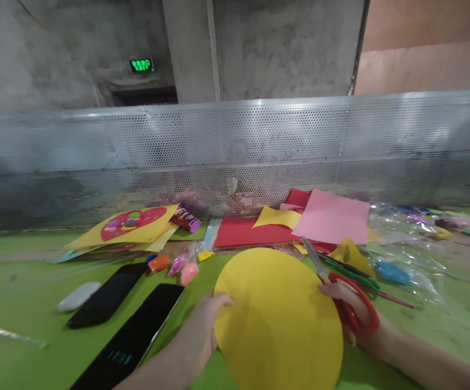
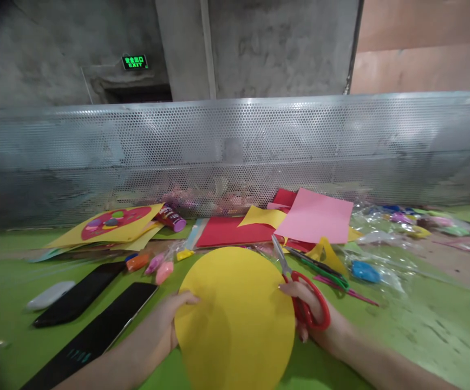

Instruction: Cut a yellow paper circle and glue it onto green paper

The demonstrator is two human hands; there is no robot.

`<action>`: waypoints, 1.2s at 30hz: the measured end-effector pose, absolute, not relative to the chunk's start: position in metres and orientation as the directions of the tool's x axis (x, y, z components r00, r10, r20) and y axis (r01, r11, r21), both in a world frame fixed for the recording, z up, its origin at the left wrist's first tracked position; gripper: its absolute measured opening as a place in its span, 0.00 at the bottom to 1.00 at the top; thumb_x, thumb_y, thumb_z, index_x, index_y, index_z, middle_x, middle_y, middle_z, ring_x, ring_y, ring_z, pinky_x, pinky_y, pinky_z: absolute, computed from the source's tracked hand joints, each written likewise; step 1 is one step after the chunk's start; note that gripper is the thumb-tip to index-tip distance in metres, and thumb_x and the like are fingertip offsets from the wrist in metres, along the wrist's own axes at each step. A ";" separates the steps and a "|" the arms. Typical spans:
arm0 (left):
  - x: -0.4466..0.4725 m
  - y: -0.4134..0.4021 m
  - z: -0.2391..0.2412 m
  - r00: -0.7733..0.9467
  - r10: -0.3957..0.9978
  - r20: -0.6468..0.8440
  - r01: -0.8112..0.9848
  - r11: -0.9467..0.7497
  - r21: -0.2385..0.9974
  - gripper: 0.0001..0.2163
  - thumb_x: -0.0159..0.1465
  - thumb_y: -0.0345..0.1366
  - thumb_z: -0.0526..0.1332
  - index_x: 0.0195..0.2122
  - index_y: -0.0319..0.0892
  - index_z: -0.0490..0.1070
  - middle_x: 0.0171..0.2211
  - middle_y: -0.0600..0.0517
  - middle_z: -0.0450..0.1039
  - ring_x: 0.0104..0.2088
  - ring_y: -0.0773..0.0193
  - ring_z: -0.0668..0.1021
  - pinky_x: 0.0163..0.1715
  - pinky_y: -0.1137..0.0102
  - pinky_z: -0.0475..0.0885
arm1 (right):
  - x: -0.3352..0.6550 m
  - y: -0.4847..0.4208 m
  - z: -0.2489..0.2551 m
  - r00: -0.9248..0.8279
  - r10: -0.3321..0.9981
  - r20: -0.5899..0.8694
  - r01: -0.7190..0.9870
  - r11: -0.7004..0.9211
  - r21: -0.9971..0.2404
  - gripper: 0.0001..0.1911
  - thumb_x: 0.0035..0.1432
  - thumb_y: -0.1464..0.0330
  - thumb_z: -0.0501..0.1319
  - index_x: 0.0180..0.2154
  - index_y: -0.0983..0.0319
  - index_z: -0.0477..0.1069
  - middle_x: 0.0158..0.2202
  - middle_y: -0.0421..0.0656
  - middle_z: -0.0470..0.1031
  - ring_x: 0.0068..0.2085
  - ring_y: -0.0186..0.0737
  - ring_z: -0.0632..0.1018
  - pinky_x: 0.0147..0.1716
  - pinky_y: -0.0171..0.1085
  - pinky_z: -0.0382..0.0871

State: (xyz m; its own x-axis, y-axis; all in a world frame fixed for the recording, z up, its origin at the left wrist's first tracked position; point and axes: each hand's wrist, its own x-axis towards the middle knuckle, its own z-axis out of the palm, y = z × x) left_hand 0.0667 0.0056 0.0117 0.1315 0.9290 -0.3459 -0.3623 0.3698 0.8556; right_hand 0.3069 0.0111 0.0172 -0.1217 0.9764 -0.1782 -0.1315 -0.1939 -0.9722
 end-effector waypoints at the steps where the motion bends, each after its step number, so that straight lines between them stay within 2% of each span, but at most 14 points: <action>1: 0.066 0.007 0.011 0.147 0.928 -0.342 -0.375 0.372 0.849 0.10 0.52 0.29 0.56 0.35 0.34 0.70 0.35 0.41 0.76 0.36 0.53 0.78 0.34 0.63 0.72 | 0.307 0.011 0.018 -0.124 0.976 -0.180 -0.138 -0.197 -0.971 0.20 0.45 0.60 0.59 0.10 0.64 0.63 0.05 0.37 0.61 0.07 0.24 0.60 0.08 0.24 0.48; 4: 0.065 0.010 0.009 0.140 0.928 -0.346 -0.416 0.372 0.830 0.10 0.52 0.29 0.56 0.35 0.34 0.71 0.34 0.43 0.77 0.36 0.54 0.78 0.35 0.65 0.73 | 0.307 0.011 0.019 -0.158 0.974 -0.160 -0.124 -0.180 -0.976 0.22 0.46 0.59 0.57 0.09 0.64 0.61 0.06 0.37 0.62 0.08 0.23 0.60 0.07 0.24 0.49; 7: 0.067 0.011 0.010 0.138 0.936 -0.325 -0.448 0.352 0.822 0.10 0.53 0.29 0.56 0.37 0.36 0.71 0.35 0.46 0.77 0.38 0.56 0.77 0.36 0.67 0.73 | 0.306 0.011 0.021 -0.154 0.985 -0.078 -0.050 -0.086 -0.995 0.19 0.47 0.60 0.58 0.13 0.64 0.62 0.08 0.36 0.63 0.08 0.24 0.60 0.08 0.24 0.50; 11: 0.065 0.009 0.011 0.068 0.949 -0.307 -0.498 0.299 0.814 0.08 0.55 0.28 0.55 0.34 0.39 0.71 0.37 0.48 0.77 0.42 0.58 0.76 0.39 0.68 0.71 | 0.304 0.013 0.023 -0.015 1.000 0.017 0.112 0.018 -0.994 0.18 0.47 0.59 0.60 0.16 0.63 0.60 0.11 0.34 0.63 0.12 0.28 0.65 0.11 0.28 0.58; 15: 0.059 0.010 0.012 -0.017 0.958 -0.285 -0.492 0.240 0.837 0.06 0.54 0.26 0.56 0.31 0.42 0.69 0.35 0.50 0.77 0.43 0.59 0.75 0.41 0.69 0.70 | 0.306 0.021 0.018 0.102 0.995 -0.002 0.056 -0.008 -0.998 0.16 0.50 0.56 0.58 0.23 0.62 0.63 0.15 0.36 0.66 0.15 0.31 0.67 0.15 0.31 0.63; 17: 0.059 0.013 0.011 -0.032 0.955 -0.295 -0.539 0.232 0.810 0.07 0.55 0.26 0.57 0.34 0.42 0.69 0.35 0.49 0.77 0.43 0.57 0.75 0.42 0.67 0.70 | 0.308 0.024 0.015 0.080 0.997 0.010 0.053 0.006 -0.999 0.16 0.50 0.56 0.58 0.25 0.63 0.64 0.19 0.39 0.70 0.17 0.33 0.69 0.17 0.32 0.65; 19: 0.061 0.016 0.010 -0.046 0.948 -0.315 -0.597 0.227 0.769 0.09 0.55 0.26 0.56 0.37 0.41 0.67 0.36 0.48 0.76 0.42 0.56 0.75 0.41 0.64 0.71 | 0.310 0.025 0.013 0.038 0.999 0.038 0.118 0.033 -0.992 0.17 0.51 0.55 0.57 0.26 0.64 0.66 0.22 0.42 0.72 0.18 0.33 0.69 0.18 0.33 0.65; 22: 0.064 0.019 0.009 -0.033 0.947 -0.319 -0.656 0.220 0.722 0.13 0.54 0.26 0.56 0.42 0.37 0.66 0.37 0.45 0.76 0.41 0.55 0.76 0.40 0.62 0.71 | 0.311 0.022 0.012 -0.038 0.995 0.089 0.279 0.096 -0.956 0.17 0.52 0.56 0.56 0.26 0.64 0.68 0.19 0.40 0.71 0.18 0.34 0.70 0.19 0.33 0.64; 24: 0.065 0.020 0.008 -0.022 0.945 -0.325 -0.680 0.224 0.698 0.15 0.53 0.26 0.56 0.43 0.36 0.66 0.37 0.44 0.76 0.41 0.55 0.76 0.40 0.63 0.72 | 0.309 0.019 0.010 -0.071 0.993 0.089 0.320 0.107 -0.941 0.16 0.52 0.56 0.57 0.27 0.63 0.68 0.18 0.39 0.70 0.18 0.34 0.70 0.18 0.32 0.63; 27: 0.064 0.019 0.009 -0.030 0.938 -0.346 -0.689 0.231 0.687 0.16 0.53 0.25 0.56 0.44 0.36 0.65 0.38 0.45 0.76 0.40 0.55 0.76 0.39 0.63 0.72 | 0.307 0.012 0.011 -0.101 0.992 0.081 0.267 0.106 -0.958 0.13 0.49 0.58 0.60 0.28 0.62 0.67 0.22 0.38 0.71 0.20 0.34 0.71 0.18 0.31 0.64; 29: 0.064 0.017 0.011 -0.038 0.937 -0.349 -0.678 0.232 0.697 0.16 0.53 0.24 0.55 0.45 0.37 0.65 0.38 0.45 0.75 0.39 0.56 0.77 0.39 0.63 0.73 | 0.307 0.009 0.017 -0.063 0.990 0.129 0.192 0.138 -0.972 0.13 0.49 0.58 0.60 0.28 0.62 0.67 0.24 0.40 0.72 0.21 0.34 0.71 0.20 0.32 0.66; 33: 0.067 0.014 0.017 -0.071 0.931 -0.358 -0.653 0.228 0.722 0.16 0.55 0.24 0.54 0.46 0.37 0.64 0.39 0.43 0.75 0.39 0.55 0.77 0.38 0.62 0.73 | 0.314 0.010 0.033 0.227 0.946 0.234 0.014 0.237 -0.971 0.15 0.51 0.56 0.57 0.27 0.63 0.66 0.22 0.40 0.70 0.21 0.34 0.70 0.21 0.32 0.67; 36: 0.069 0.014 0.021 -0.120 0.916 -0.384 -0.641 0.224 0.734 0.16 0.55 0.24 0.54 0.46 0.36 0.64 0.39 0.42 0.75 0.38 0.55 0.77 0.37 0.61 0.73 | 0.318 0.016 0.037 0.367 0.900 0.235 -0.033 0.264 -0.964 0.14 0.52 0.57 0.57 0.26 0.62 0.65 0.18 0.37 0.67 0.19 0.32 0.68 0.19 0.30 0.64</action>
State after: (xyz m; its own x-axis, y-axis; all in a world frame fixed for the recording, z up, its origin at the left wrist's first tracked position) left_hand 0.0691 0.0141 0.0205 -0.1195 0.9156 -0.3839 -0.6414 0.2239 0.7338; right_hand 0.3177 0.0164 0.0375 0.3675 0.9000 0.2345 -0.0325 0.2645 -0.9638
